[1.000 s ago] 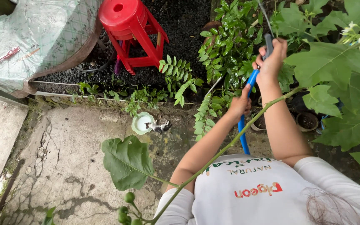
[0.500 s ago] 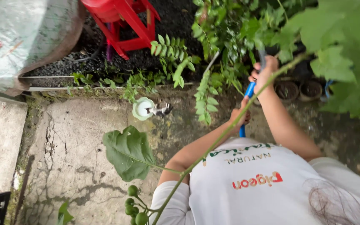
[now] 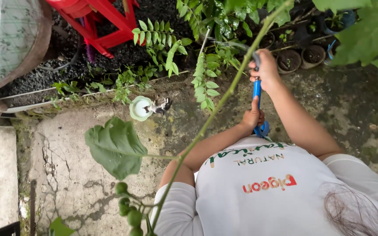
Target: Watering various potted and garden plants using a garden hose
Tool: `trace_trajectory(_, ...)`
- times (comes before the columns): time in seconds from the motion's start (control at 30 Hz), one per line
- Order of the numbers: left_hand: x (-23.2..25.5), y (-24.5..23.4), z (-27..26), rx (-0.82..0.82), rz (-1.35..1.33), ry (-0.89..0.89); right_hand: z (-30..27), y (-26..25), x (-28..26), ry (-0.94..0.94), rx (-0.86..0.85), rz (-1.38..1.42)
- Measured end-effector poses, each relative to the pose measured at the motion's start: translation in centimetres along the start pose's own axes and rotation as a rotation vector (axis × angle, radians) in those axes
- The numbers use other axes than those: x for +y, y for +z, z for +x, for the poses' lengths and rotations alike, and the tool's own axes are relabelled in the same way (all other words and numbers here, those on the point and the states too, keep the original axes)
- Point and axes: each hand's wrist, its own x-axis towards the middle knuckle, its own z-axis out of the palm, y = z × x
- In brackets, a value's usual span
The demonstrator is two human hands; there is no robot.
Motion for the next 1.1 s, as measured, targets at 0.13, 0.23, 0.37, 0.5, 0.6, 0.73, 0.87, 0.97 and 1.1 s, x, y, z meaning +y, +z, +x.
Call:
trace_trajectory(0.13, 0.5, 0.1, -1.9, 0.049, 0.013, -0.036, -1.8, -2.3, 0.5, -0.083, 0.102, 0.144)
trace_trajectory(0.23, -2.4, 1.6, -2.5, -0.011, -0.013, -0.091, -4.2, -3.3, 1.2, -0.080, 0.070, 0.084)
trace_trajectory(0.37, -4.1, 4.4, -5.5, -0.064, -0.051, -0.097, -6.9, -5.8, 2.1, -0.030, 0.012, -0.004)
trace_trajectory(0.5, -6.9, 6.9, -8.4, -0.085, -0.009, -0.080, -10.7, -7.5, 3.3, -0.045, 0.051, -0.037)
trace_trajectory(0.6, -10.1, 9.2, -10.5, -0.056, -0.146, -0.038, -13.6, -7.7, 5.1, -0.065, -0.002, -0.127)
trace_trajectory(0.73, -12.0, 9.4, -14.9, 0.053, -0.198, 0.000, -18.1, -8.0, 7.0, -0.095, -0.102, -0.064)
trace_trajectory(0.87, -9.8, 7.3, -21.0, 0.087, -0.333, -0.040, -23.4, -8.4, 7.0, -0.207, -0.074, 0.126)
trace_trajectory(0.97, -10.9, 7.5, -22.7, 0.047, -0.350, 0.021, -26.4, -7.9, 6.1, -0.111, -0.075, 0.045)
trace_trajectory(1.1, -11.9, 8.0, -24.1, 0.002, -0.334, -0.009, -27.5, -8.7, 7.0, -0.165, -0.171, -0.035)
